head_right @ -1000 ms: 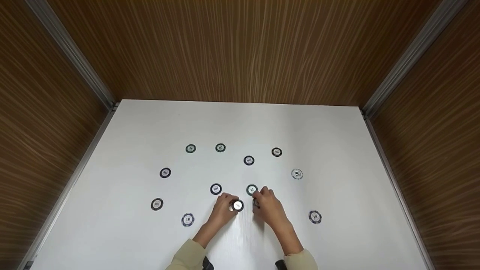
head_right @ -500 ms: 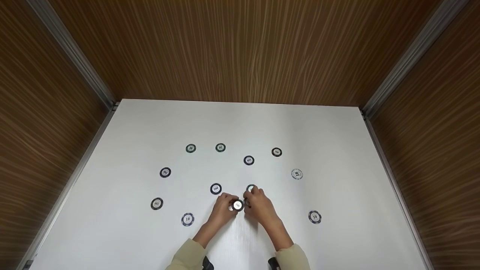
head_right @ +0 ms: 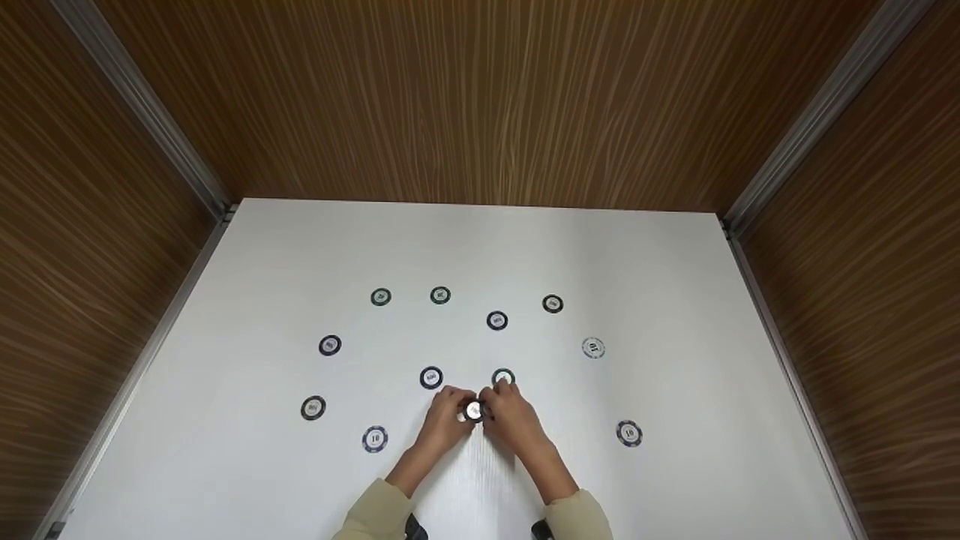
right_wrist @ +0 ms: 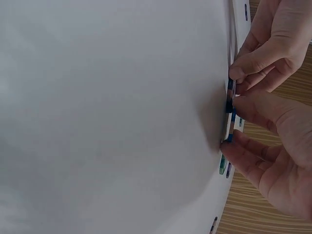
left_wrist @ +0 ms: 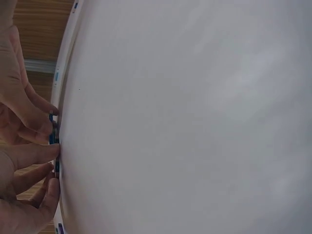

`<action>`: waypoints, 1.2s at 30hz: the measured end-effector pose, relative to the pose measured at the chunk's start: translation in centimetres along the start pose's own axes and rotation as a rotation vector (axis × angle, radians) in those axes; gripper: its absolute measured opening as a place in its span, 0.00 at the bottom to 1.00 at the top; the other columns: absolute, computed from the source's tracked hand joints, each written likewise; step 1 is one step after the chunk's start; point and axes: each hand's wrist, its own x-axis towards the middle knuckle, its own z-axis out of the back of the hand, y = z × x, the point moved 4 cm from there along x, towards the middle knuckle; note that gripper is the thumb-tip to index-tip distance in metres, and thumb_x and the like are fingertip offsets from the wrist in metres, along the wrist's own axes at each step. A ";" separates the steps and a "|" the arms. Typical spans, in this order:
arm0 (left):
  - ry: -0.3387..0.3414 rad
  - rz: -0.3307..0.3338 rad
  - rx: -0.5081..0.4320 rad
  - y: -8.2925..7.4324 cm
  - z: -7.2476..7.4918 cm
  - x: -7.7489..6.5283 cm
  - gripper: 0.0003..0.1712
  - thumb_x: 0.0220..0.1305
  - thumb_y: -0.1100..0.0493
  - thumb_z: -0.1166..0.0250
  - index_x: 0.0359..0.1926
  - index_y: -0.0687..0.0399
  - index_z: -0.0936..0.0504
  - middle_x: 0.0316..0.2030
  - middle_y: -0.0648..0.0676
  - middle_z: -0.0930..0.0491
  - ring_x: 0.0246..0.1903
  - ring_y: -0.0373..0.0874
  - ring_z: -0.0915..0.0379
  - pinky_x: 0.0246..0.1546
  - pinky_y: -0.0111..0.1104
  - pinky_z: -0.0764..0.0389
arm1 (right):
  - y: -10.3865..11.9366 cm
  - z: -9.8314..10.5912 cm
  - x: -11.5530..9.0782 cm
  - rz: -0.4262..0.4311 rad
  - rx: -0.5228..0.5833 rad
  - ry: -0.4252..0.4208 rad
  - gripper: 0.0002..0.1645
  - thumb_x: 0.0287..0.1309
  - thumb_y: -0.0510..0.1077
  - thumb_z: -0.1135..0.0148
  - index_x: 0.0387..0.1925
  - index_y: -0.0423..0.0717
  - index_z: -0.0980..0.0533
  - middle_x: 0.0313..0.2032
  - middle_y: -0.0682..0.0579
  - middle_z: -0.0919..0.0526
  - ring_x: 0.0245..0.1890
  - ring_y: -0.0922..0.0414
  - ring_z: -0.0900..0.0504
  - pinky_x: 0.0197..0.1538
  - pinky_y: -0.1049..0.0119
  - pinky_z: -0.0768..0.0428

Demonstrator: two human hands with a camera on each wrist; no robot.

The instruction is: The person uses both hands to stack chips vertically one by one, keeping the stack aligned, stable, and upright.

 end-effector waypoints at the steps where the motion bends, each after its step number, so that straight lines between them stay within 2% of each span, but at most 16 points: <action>1: -0.002 -0.004 0.009 0.0 0.0 0.0 0.18 0.36 0.73 0.30 0.34 0.62 0.21 0.32 0.53 0.29 0.34 0.49 0.31 0.39 0.33 0.28 | 0.0 0.0 0.0 0.009 0.002 -0.009 0.18 0.38 0.33 0.29 0.37 0.43 0.22 0.35 0.49 0.25 0.38 0.51 0.23 0.42 0.62 0.21; 3: 0.001 -0.019 0.047 -0.2 0.0 0.0 0.17 0.37 0.72 0.30 0.34 0.61 0.20 0.32 0.53 0.29 0.34 0.49 0.32 0.38 0.32 0.28 | 0.1 -0.1 0.0 0.030 0.005 -0.026 0.18 0.39 0.33 0.29 0.37 0.43 0.22 0.35 0.49 0.26 0.38 0.51 0.23 0.43 0.61 0.22; 9: 0.023 -0.121 0.333 -0.5 0.3 0.0 0.16 0.39 0.61 0.27 0.34 0.56 0.19 0.32 0.52 0.28 0.34 0.47 0.33 0.36 0.30 0.28 | 0.1 -0.4 -0.1 0.049 0.036 -0.043 0.16 0.41 0.33 0.30 0.36 0.42 0.22 0.35 0.50 0.26 0.38 0.52 0.24 0.42 0.61 0.22; 11: 0.022 -0.136 0.381 -0.5 0.5 0.0 0.17 0.39 0.58 0.26 0.34 0.55 0.18 0.31 0.51 0.28 0.35 0.46 0.33 0.36 0.31 0.29 | 0.1 -0.5 -0.1 0.045 0.059 -0.038 0.15 0.41 0.32 0.30 0.36 0.41 0.21 0.34 0.50 0.26 0.38 0.52 0.24 0.42 0.61 0.22; 18: 0.071 -0.131 0.367 -0.3 0.7 0.1 0.17 0.39 0.55 0.25 0.32 0.54 0.19 0.33 0.51 0.28 0.38 0.45 0.33 0.37 0.32 0.28 | 0.1 -0.6 -0.5 0.023 0.103 -0.019 0.17 0.41 0.30 0.31 0.36 0.45 0.22 0.36 0.52 0.25 0.39 0.54 0.24 0.44 0.64 0.22; 23: 0.108 -0.147 0.394 -0.4 0.6 0.2 0.18 0.39 0.53 0.25 0.32 0.54 0.19 0.36 0.51 0.28 0.41 0.45 0.33 0.40 0.32 0.28 | 0.0 -0.7 -0.7 0.027 0.112 -0.029 0.17 0.40 0.29 0.32 0.35 0.46 0.21 0.36 0.52 0.26 0.39 0.54 0.24 0.42 0.63 0.22; 32: 0.099 -0.164 0.426 -0.4 0.5 0.1 0.19 0.38 0.52 0.25 0.32 0.53 0.21 0.37 0.51 0.28 0.43 0.46 0.33 0.41 0.33 0.27 | 0.3 -1.0 -0.8 0.063 0.137 -0.014 0.16 0.41 0.29 0.32 0.35 0.44 0.21 0.37 0.51 0.25 0.38 0.56 0.25 0.42 0.65 0.22; 36: 0.075 -0.180 0.425 -0.6 0.4 0.0 0.19 0.37 0.54 0.26 0.32 0.55 0.21 0.37 0.52 0.28 0.42 0.47 0.32 0.38 0.33 0.27 | 0.6 -1.0 -0.7 0.035 0.156 0.017 0.15 0.43 0.29 0.33 0.36 0.43 0.21 0.37 0.51 0.26 0.38 0.56 0.24 0.42 0.65 0.22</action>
